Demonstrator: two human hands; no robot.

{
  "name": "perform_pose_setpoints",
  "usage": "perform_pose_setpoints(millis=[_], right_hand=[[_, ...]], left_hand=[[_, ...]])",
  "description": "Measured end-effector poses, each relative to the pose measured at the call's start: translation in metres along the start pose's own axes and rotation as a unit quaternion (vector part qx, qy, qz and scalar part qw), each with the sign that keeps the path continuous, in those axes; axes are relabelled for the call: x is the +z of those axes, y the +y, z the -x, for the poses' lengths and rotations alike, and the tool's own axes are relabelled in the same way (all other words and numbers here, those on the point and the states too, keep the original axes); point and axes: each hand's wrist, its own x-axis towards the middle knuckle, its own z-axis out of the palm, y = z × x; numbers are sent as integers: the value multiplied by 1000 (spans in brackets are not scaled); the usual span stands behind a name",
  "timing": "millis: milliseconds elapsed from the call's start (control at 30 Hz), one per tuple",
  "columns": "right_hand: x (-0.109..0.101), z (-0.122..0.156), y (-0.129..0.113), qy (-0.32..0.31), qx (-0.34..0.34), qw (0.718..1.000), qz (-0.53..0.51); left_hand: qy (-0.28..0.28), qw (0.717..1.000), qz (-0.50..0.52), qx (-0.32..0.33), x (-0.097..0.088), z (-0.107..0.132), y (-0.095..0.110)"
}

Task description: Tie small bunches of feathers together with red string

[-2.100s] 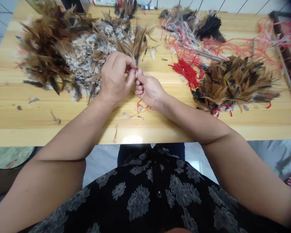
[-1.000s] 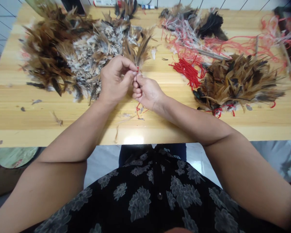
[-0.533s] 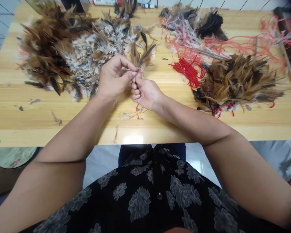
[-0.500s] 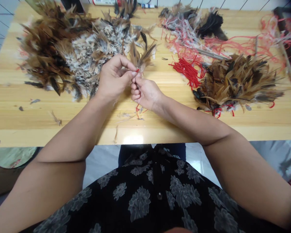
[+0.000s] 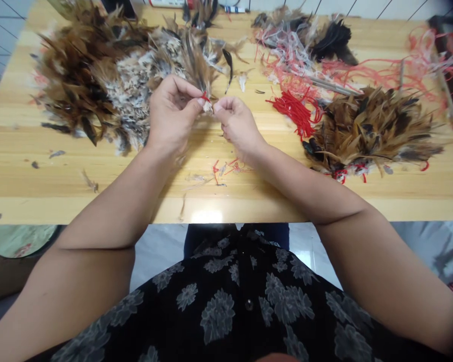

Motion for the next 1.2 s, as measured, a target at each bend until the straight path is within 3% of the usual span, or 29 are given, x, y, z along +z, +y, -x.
perform_pose_setpoints(millis=[100,267,367,533,600,767,1000,1200], right_hand=[[-2,5,-10,46,-128,989,64],[-16,0,-23,9,-246,950,194],[-23,-5,-25,10,-256,939,229],[-24,-6,-26,-32,-167,972,161],[-24,-6,-26,-33,-168,971,169],[-26,-13,-26,0,-231,932,279],[-31,-22,-23,-37,-244,874,418],[-32,-24,-22,-33,-251,874,416]], left_hand=[[-47,998,-38,-32,-2,2,29],[-62,996,-49,-32,-3,2,61],[-87,995,-45,-34,-4,3,70],[-107,992,-40,-50,-2,7,88],[-107,992,-33,-50,-1,8,90],[-111,992,-5,-55,-1,9,82],[-110,983,133,-64,-4,8,74],[-102,984,141,-44,-5,4,51]])
